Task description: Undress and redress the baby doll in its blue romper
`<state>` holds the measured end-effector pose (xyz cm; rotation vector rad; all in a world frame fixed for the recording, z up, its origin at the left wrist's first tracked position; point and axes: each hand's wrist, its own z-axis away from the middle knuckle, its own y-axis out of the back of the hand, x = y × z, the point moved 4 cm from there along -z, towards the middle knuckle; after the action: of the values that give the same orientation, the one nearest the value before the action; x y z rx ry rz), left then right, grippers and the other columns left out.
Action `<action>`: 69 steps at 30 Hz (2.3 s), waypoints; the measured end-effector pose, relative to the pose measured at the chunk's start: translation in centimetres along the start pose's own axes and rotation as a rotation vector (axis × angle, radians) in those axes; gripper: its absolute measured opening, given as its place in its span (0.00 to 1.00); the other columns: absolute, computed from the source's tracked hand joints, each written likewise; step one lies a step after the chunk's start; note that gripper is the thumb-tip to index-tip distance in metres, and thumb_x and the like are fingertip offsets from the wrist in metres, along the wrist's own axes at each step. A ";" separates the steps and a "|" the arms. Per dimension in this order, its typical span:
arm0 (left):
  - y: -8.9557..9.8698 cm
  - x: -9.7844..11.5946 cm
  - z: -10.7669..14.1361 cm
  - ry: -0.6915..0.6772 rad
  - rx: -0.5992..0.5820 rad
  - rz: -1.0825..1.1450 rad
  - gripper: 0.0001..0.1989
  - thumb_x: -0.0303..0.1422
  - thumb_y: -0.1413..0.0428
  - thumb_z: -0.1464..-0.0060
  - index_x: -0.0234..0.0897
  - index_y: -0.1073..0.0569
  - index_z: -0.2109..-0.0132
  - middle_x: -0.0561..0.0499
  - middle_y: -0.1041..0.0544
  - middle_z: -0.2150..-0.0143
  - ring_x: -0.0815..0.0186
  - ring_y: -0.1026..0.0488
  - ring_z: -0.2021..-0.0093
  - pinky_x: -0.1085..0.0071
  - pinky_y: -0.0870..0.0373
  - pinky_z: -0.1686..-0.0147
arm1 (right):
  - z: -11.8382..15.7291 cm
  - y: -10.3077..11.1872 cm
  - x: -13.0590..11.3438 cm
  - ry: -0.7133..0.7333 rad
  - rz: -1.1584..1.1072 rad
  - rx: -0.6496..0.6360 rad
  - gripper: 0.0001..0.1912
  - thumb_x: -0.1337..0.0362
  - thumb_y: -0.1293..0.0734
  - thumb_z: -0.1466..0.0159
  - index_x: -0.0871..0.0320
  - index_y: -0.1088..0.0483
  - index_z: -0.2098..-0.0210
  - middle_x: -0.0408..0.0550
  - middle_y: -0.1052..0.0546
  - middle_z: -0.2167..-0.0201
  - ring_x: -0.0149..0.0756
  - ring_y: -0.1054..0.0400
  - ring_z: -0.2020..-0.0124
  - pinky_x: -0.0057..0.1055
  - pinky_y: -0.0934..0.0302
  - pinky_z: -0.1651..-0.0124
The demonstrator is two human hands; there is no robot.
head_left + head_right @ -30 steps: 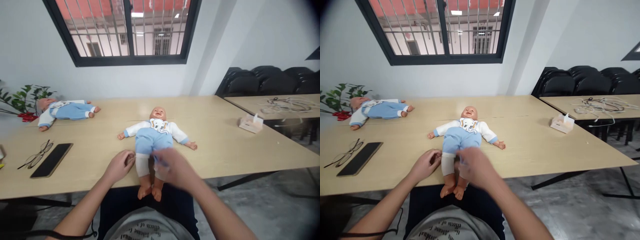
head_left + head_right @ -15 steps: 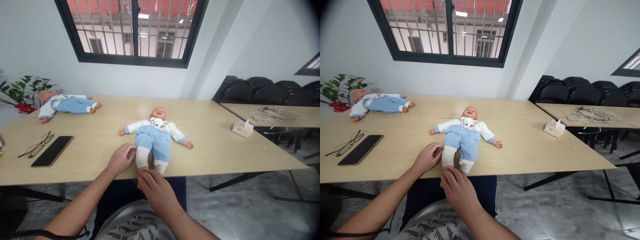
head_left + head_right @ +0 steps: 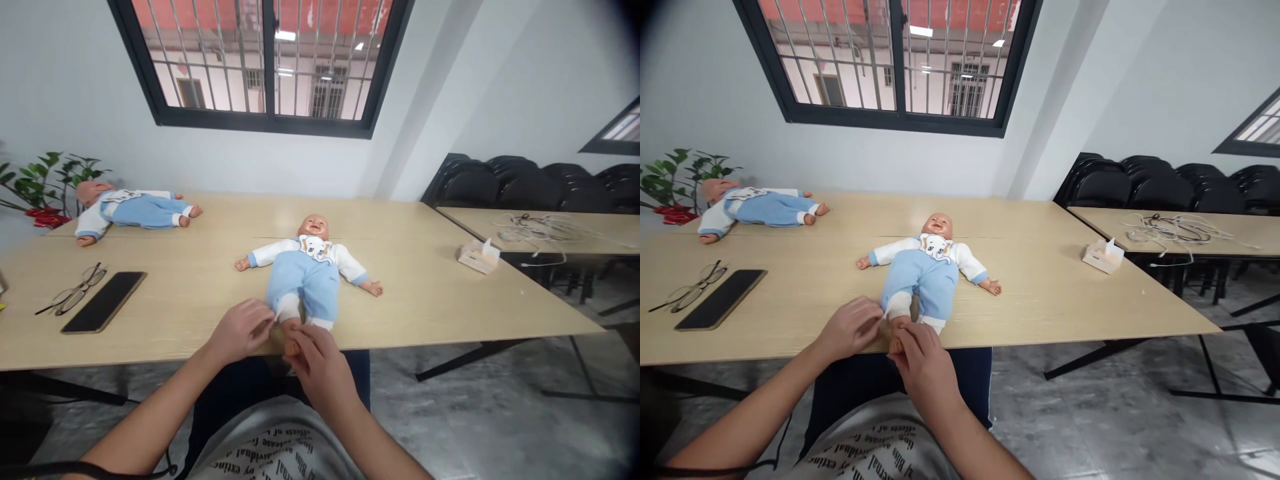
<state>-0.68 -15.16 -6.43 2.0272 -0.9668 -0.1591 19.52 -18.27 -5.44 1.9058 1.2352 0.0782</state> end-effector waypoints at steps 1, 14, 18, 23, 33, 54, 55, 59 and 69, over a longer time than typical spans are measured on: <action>0.3 0.6 0.2 -0.023 -0.030 0.015 0.05 0.26 0.48 0.35 0.39 0.28 0.56 0.49 0.23 0.63 0.62 0.28 0.62 0.66 0.30 0.60 | -0.1 0.0 0.2 -0.012 -0.031 -0.004 0.18 0.70 0.31 0.32 0.58 0.31 0.43 0.55 0.24 0.49 0.45 0.29 0.50 0.43 0.28 0.48; 1.2 1.6 -2.0 -0.017 -0.212 -0.238 0.09 0.35 0.49 0.30 0.41 0.24 0.57 0.48 0.23 0.58 0.61 0.29 0.60 0.64 0.32 0.60 | 0.3 -1.4 -1.2 0.096 0.159 -0.164 0.12 0.68 0.33 0.30 0.59 0.28 0.47 0.54 0.23 0.47 0.41 0.29 0.50 0.36 0.28 0.54; 1.1 2.0 -1.9 0.004 -0.258 -0.280 0.08 0.36 0.47 0.31 0.42 0.24 0.56 0.49 0.25 0.58 0.61 0.30 0.60 0.65 0.34 0.62 | 0.5 -1.9 -1.4 0.122 0.238 -0.168 0.08 0.68 0.36 0.27 0.58 0.27 0.51 0.53 0.23 0.49 0.40 0.29 0.50 0.33 0.29 0.56; 0.4 1.7 -1.9 0.024 -0.308 -0.310 0.10 0.33 0.47 0.31 0.39 0.27 0.63 0.49 0.28 0.62 0.60 0.31 0.60 0.65 0.36 0.63 | 0.1 -2.4 -1.8 0.152 0.313 -0.223 0.09 0.67 0.36 0.27 0.58 0.27 0.49 0.53 0.23 0.48 0.42 0.29 0.51 0.36 0.31 0.54; -1.8 0.8 -0.1 0.070 -0.320 -0.126 0.08 0.28 0.52 0.30 0.39 0.31 0.60 0.49 0.27 0.58 0.60 0.30 0.56 0.63 0.31 0.57 | 0.0 -3.3 -1.5 0.112 0.290 -0.197 0.10 0.68 0.31 0.31 0.58 0.28 0.50 0.52 0.22 0.52 0.41 0.29 0.49 0.36 0.30 0.52; -4.2 9.0 -0.4 -0.196 -0.248 -0.177 0.07 0.30 0.47 0.31 0.42 0.25 0.51 0.49 0.24 0.59 0.61 0.29 0.59 0.60 0.33 0.56 | 2.1 1.1 6.5 -0.050 0.333 0.182 0.08 0.67 0.35 0.28 0.57 0.24 0.53 0.53 0.21 0.58 0.39 0.27 0.57 0.35 0.31 0.54; -4.2 8.9 -0.3 -0.202 -0.244 -0.182 0.07 0.31 0.47 0.31 0.42 0.25 0.51 0.49 0.24 0.59 0.61 0.29 0.59 0.60 0.33 0.57 | 2.1 1.2 6.5 -0.058 0.335 0.190 0.08 0.67 0.35 0.28 0.57 0.24 0.54 0.53 0.21 0.58 0.39 0.27 0.57 0.35 0.30 0.54; -4.2 8.5 -0.1 -0.179 -0.209 -0.188 0.06 0.33 0.45 0.31 0.40 0.26 0.51 0.48 0.22 0.58 0.60 0.27 0.59 0.58 0.31 0.57 | 2.5 1.3 5.7 -0.057 0.254 0.173 0.08 0.68 0.37 0.28 0.57 0.26 0.57 0.52 0.21 0.60 0.39 0.27 0.58 0.36 0.30 0.54; -4.3 8.3 2.0 -0.008 0.035 0.102 0.13 0.33 0.45 0.32 0.41 0.31 0.42 0.43 0.24 0.51 0.59 0.24 0.50 0.61 0.23 0.50 | 6.1 0.3 5.7 -0.254 0.088 0.241 0.14 0.71 0.36 0.34 0.59 0.30 0.49 0.56 0.23 0.55 0.42 0.27 0.53 0.37 0.29 0.55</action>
<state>6.69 -20.74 -8.95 2.0052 -1.0827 -0.0951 25.47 -17.59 -11.32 2.1006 1.0252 -0.2701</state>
